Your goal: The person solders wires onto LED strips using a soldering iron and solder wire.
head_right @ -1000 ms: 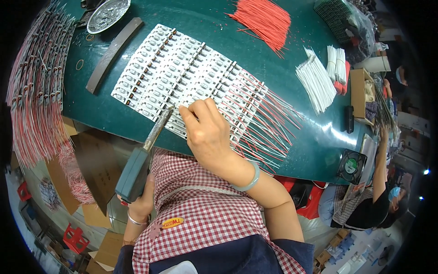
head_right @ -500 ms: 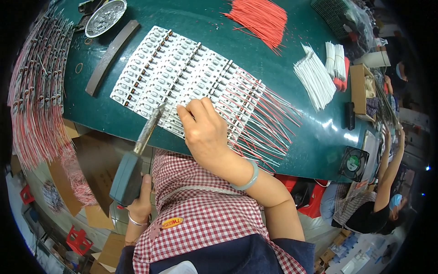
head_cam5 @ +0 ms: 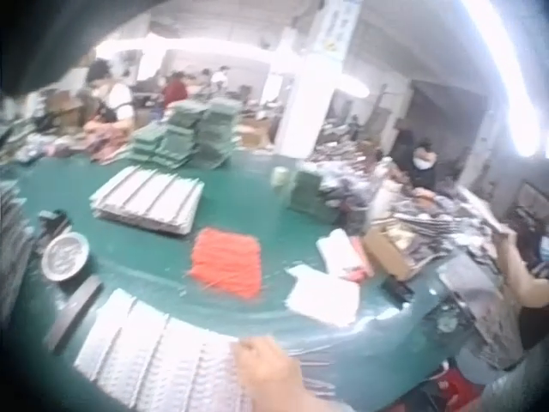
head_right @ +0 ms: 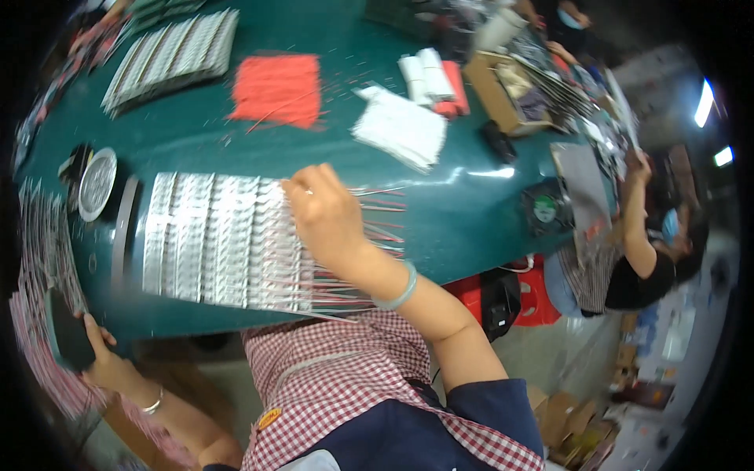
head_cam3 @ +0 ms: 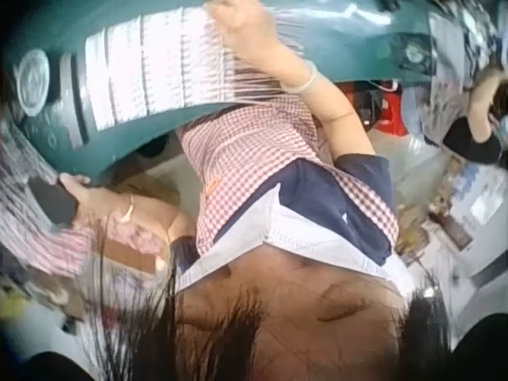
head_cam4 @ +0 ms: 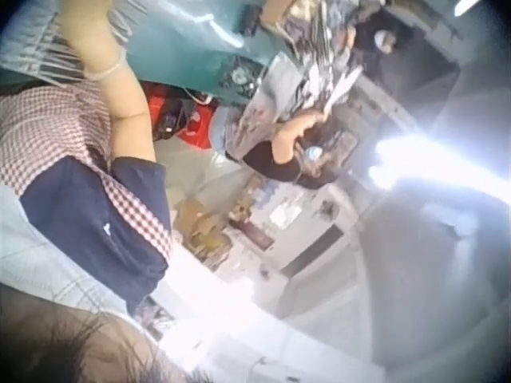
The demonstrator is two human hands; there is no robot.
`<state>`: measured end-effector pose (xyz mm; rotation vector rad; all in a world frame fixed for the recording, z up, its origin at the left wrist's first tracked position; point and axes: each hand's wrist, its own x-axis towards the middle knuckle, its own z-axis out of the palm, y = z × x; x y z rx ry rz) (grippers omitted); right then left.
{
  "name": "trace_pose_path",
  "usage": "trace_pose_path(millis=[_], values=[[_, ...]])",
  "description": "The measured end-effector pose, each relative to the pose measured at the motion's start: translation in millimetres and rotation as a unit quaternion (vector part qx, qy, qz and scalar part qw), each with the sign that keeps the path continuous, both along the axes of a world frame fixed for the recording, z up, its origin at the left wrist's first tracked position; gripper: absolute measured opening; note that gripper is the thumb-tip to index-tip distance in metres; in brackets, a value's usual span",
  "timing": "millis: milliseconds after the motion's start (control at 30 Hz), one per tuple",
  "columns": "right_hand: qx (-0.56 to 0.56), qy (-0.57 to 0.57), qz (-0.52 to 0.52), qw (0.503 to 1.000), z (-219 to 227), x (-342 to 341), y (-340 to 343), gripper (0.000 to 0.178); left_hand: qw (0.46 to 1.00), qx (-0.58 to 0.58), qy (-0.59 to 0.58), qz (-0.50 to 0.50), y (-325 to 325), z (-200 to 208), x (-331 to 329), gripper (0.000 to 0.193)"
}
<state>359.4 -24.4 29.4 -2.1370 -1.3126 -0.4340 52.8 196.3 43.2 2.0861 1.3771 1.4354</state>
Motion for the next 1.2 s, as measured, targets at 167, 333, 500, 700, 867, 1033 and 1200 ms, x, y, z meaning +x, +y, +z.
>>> trace_pose_path(millis=[167,333,500,700,867,1033,1200], values=[[-0.064,-0.161,-0.183,0.968,-38,110,-46,0.020,0.971,-0.145,-0.169,-0.089,6,-48,1,0.017],[-0.088,-0.201,-0.190,0.957,-46,135,-49,0.007,0.973,-0.144,-0.175,-0.046,-31,-17,25,0.035],[-0.087,-0.190,-0.193,0.959,-52,138,-43,0.006,0.944,-0.150,-0.276,-0.099,-52,-2,36,0.024],[-0.075,-0.176,-0.211,0.959,-51,139,-44,0.007,0.942,-0.175,-0.273,-0.084,-53,-15,22,0.023],[-0.086,-0.120,-0.176,0.973,-41,141,-40,0.009,0.949,-0.160,-0.264,-0.066,-52,-24,21,0.023],[-0.145,-0.146,-0.130,0.970,-2,135,-34,0.011,0.943,-0.222,-0.237,-0.077,-61,-28,12,0.021],[-0.397,-0.249,-0.052,0.882,43,95,-1,0.011,0.931,-0.251,-0.252,-0.084,-73,-29,7,0.025]])
